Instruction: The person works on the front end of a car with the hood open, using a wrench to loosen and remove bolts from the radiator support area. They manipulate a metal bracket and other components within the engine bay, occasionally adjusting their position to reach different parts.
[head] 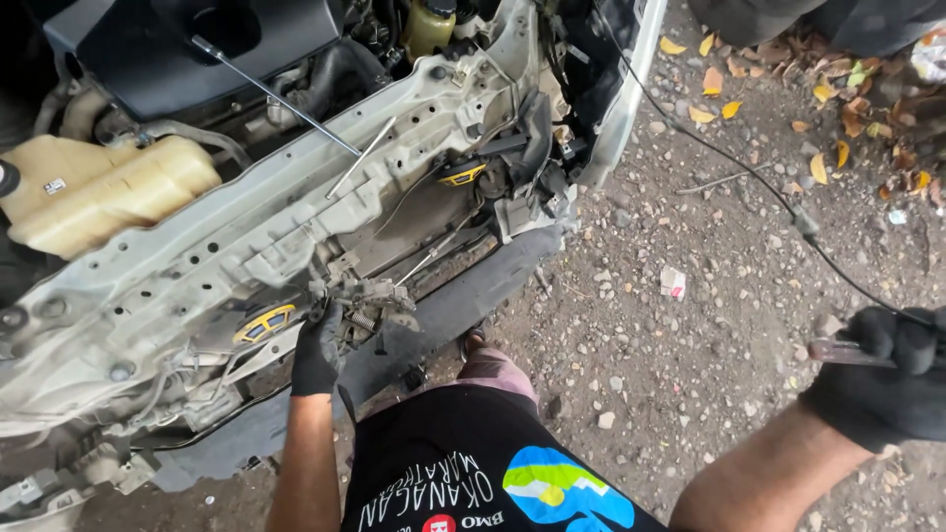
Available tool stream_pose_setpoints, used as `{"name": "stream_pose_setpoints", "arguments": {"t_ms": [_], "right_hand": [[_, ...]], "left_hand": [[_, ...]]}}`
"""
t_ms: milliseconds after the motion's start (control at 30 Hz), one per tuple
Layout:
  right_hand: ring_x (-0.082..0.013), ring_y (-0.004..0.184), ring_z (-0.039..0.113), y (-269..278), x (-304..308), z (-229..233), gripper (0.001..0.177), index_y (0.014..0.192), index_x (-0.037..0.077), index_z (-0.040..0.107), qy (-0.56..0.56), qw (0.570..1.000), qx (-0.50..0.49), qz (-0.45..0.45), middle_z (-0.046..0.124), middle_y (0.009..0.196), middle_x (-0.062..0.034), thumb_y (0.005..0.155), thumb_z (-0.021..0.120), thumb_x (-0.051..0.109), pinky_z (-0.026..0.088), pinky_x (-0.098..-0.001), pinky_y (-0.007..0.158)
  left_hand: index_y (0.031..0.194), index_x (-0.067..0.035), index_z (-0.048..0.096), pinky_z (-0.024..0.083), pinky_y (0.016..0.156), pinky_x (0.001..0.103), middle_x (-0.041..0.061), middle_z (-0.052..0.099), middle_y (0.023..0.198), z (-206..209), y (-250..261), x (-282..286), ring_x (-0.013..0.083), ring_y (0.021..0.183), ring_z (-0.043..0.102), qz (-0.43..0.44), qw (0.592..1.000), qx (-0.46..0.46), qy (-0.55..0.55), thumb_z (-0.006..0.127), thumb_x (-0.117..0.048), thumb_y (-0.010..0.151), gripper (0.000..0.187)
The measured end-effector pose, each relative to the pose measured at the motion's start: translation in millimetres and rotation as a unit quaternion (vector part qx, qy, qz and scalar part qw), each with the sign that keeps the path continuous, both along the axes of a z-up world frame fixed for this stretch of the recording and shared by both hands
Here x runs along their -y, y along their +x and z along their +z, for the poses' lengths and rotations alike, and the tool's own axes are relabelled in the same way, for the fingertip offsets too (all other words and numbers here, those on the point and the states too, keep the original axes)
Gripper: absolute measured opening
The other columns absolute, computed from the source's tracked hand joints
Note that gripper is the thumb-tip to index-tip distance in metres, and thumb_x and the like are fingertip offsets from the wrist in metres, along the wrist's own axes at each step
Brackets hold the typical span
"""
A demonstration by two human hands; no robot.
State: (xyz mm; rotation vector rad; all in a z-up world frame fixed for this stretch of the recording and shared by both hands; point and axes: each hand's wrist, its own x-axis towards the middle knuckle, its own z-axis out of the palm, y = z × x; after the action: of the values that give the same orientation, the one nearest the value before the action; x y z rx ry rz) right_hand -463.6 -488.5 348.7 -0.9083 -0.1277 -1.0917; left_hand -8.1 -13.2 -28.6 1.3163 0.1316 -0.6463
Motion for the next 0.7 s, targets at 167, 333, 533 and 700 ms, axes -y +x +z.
{"name": "stream_pose_setpoints", "arguments": {"t_ms": [167, 333, 533, 700], "right_hand": [[-0.0123, 0.060, 0.065, -39, -20, -113, 0.047, 0.102, 0.003, 0.069, 0.183, 0.970, 0.037, -0.155, 0.074, 0.094, -0.0155, 0.119, 0.035, 0.031, 0.045, -0.0226, 0.051], [-0.0153, 0.053, 0.052, -13, -85, -246, 0.028, 0.090, 0.007, 0.064, 0.491, 0.863, 0.034, -0.115, 0.067, 0.081, -0.0095, 0.102, 0.050, 0.027, 0.045, -0.0268, 0.051], [-0.0157, 0.058, 0.052, -12, -78, -461, 0.032, 0.113, 0.003, 0.067, 0.722, 0.666, 0.184, -0.025, 0.066, 0.081, -0.0064, 0.100, 0.045, 0.022, 0.042, -0.0320, 0.052], [-0.0219, 0.062, 0.062, 47, -79, -477, 0.035, 0.127, 0.018, 0.060, 0.539, -0.162, 0.821, -0.097, 0.071, 0.073, -0.0054, 0.102, 0.039, 0.030, 0.043, -0.0389, 0.063]], "left_hand": [[0.137, -0.007, 0.064, 0.055, 0.083, 0.024, -0.001, 0.071, 0.121, 14, -13, -6, 0.0085, 0.103, 0.067, 0.008, 0.997, 0.015, -0.076, 0.064, -0.020, 0.104, 0.036], [0.142, -0.006, 0.057, 0.055, 0.080, 0.035, 0.007, 0.070, 0.122, 9, -16, -4, 0.0196, 0.102, 0.068, 0.018, 0.985, -0.098, -0.140, 0.063, -0.020, 0.105, 0.040], [0.134, -0.009, 0.063, 0.055, 0.094, 0.034, 0.002, 0.070, 0.124, 20, -25, -22, 0.0152, 0.110, 0.067, 0.035, 0.984, -0.095, -0.145, 0.062, -0.017, 0.102, 0.033], [0.126, -0.005, 0.067, 0.051, 0.092, 0.029, 0.002, 0.067, 0.117, -97, -40, -59, 0.0120, 0.105, 0.063, 0.057, 0.987, -0.032, -0.148, 0.066, -0.008, 0.106, 0.021]]}}
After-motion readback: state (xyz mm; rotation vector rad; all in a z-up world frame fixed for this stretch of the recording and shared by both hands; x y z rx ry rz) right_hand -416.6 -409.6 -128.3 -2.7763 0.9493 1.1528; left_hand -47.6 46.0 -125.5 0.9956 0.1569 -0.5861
